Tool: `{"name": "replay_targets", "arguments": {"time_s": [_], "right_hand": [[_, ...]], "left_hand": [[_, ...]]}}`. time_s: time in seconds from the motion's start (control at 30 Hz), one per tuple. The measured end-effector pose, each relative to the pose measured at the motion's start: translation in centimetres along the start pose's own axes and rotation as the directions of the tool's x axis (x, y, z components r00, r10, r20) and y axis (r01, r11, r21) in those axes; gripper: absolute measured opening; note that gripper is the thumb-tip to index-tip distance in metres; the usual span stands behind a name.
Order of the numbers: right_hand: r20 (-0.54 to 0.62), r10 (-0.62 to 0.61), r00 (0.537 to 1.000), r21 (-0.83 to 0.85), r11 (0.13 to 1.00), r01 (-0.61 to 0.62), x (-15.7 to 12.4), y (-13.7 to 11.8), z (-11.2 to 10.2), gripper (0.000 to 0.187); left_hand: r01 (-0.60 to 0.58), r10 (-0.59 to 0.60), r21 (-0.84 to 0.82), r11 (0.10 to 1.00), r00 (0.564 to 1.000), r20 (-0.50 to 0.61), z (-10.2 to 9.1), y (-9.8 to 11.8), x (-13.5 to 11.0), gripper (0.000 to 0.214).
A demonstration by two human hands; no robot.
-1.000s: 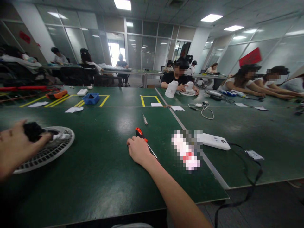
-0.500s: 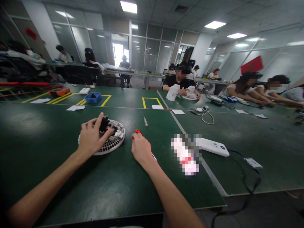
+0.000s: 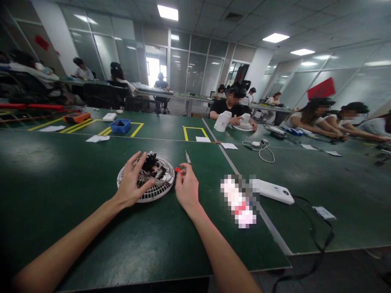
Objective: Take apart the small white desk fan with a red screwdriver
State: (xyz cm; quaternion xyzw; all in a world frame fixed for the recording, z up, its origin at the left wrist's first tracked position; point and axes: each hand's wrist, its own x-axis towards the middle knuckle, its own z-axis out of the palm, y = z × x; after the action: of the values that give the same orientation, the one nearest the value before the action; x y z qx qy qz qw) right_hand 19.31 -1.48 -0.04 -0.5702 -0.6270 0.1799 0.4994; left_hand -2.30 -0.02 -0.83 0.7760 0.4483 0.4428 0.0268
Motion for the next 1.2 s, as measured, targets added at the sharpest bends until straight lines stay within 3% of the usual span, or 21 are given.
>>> {"name": "replay_targets", "arguments": {"time_s": [0.27,0.4,0.57,0.9,1.07,1.2], "right_hand": [[-0.096,-0.013,0.995,0.045,0.999,0.017,0.4,0.2,-0.3,0.028],[-0.119,-0.031,0.992,0.084,0.996,0.041,0.4,0.2,-0.2,0.024],[-0.238,-0.137,0.962,0.103,0.981,0.165,-0.2,-0.7,0.3,0.014],[-0.24,-0.226,0.944,0.098,0.962,0.255,-1.2,-1.9,1.3,0.008],[-0.241,-0.256,0.936,0.046,0.96,0.275,-1.5,-1.9,0.9,0.008],[-0.14,-0.342,0.929,0.04,0.936,0.35,-2.0,-2.2,1.0,0.005]], "left_hand": [[-0.05,0.063,-0.074,0.996,0.982,0.18,-1.3,-0.5,0.3,0.097],[-0.058,0.073,-0.086,0.995,0.979,0.192,-1.2,-0.6,0.2,0.1],[-0.102,0.111,-0.053,0.993,0.974,0.2,-0.7,-0.7,-0.1,0.097],[-0.173,0.167,0.029,0.984,0.975,0.146,1.7,0.3,-0.6,0.099],[-0.151,0.147,0.073,0.986,0.987,0.063,2.5,1.4,-0.7,0.086],[-0.203,0.209,0.096,0.975,0.977,-0.054,1.9,2.1,-0.8,0.068]]}}
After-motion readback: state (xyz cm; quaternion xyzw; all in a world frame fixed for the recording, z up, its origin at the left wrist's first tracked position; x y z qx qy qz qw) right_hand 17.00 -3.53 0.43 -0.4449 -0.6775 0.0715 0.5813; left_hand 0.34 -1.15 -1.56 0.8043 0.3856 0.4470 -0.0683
